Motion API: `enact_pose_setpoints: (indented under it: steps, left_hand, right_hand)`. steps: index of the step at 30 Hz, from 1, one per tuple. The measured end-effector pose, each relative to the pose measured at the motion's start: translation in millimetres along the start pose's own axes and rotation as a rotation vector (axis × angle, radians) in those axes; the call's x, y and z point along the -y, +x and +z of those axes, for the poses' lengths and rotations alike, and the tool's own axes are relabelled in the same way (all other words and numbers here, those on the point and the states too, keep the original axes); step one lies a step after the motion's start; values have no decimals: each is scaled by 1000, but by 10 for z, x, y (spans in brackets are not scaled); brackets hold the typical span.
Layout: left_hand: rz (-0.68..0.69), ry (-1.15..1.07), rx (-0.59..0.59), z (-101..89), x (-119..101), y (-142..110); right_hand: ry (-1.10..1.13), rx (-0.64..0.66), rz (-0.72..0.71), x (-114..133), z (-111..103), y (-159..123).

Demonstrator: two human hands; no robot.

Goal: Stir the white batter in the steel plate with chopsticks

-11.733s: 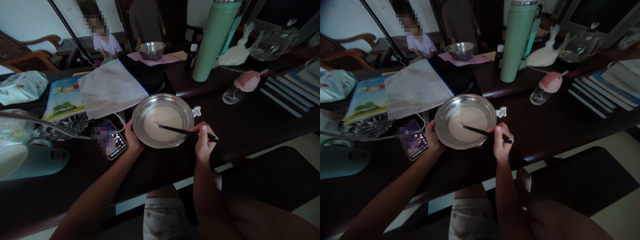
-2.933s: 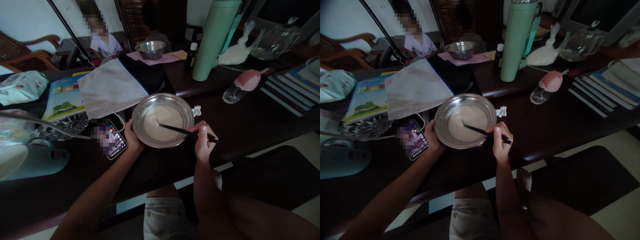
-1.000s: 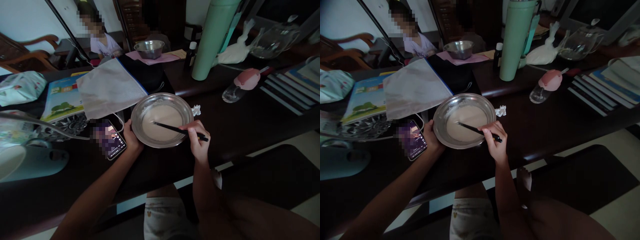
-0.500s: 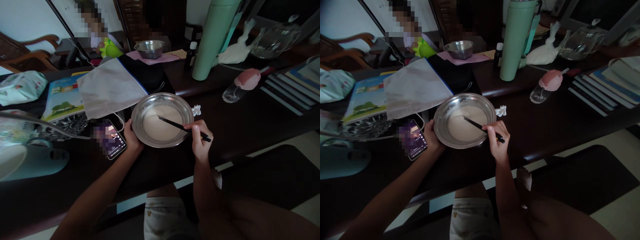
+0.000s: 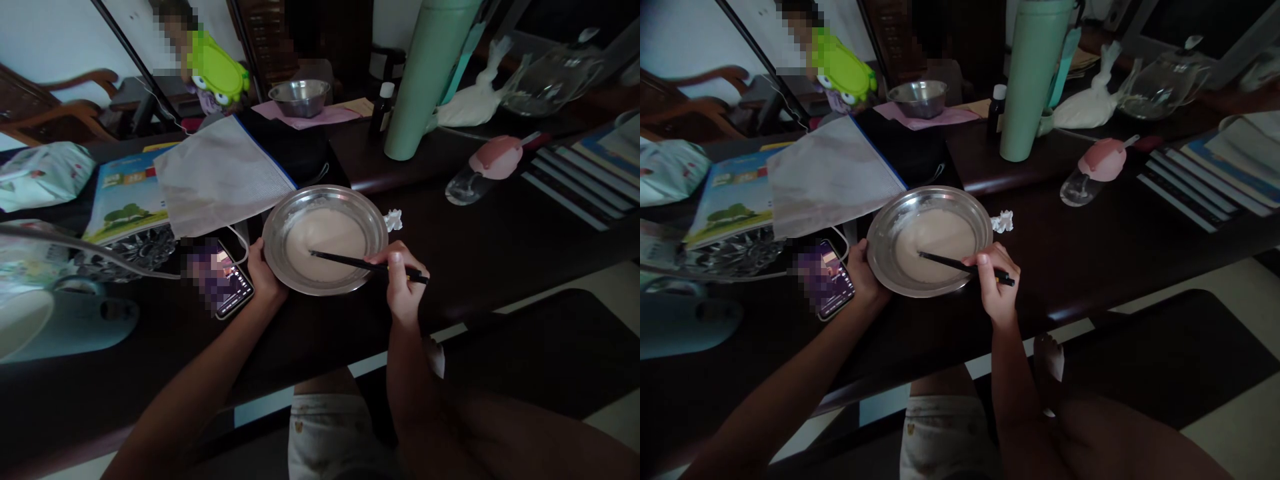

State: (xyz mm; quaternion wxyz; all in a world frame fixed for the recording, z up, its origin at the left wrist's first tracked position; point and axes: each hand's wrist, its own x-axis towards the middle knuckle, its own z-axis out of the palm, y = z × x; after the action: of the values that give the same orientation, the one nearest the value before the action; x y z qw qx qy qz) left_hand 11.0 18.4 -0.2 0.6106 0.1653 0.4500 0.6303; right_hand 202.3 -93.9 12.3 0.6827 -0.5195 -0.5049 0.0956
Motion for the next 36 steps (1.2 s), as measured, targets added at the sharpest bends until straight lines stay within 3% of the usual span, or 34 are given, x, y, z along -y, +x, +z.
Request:
enact_pose_setpoints:
  steps: [3,9,14,19,25,30,36]
  left_hand:
    - [-14,2,-1,-2,3,2]
    - [-27,-8,-4,-13,9,12]
    - [-20,-8,-4,-6,-6,0]
    - [-23,-15,-16,28,-18,-29]
    - [-33,-13,-30,35,-10,-15]
    - [-21,-3,-6,17,3,3]
    - [-26,-5,-4,27,-11,-13]
  right_hand:
    - [-18,72,-36,14,4,12]
    - [-20,-43,-9,-13,-6,-12]
    - [-37,95,-54,7,0,-2]
    - [-26,-31,-36,2,-1,-2]
    - [-19,88,-69,2,3,-2]
    - [5,-35,-25,-15,-3,-17]
    - [-26,75,-65,1,6,-2]
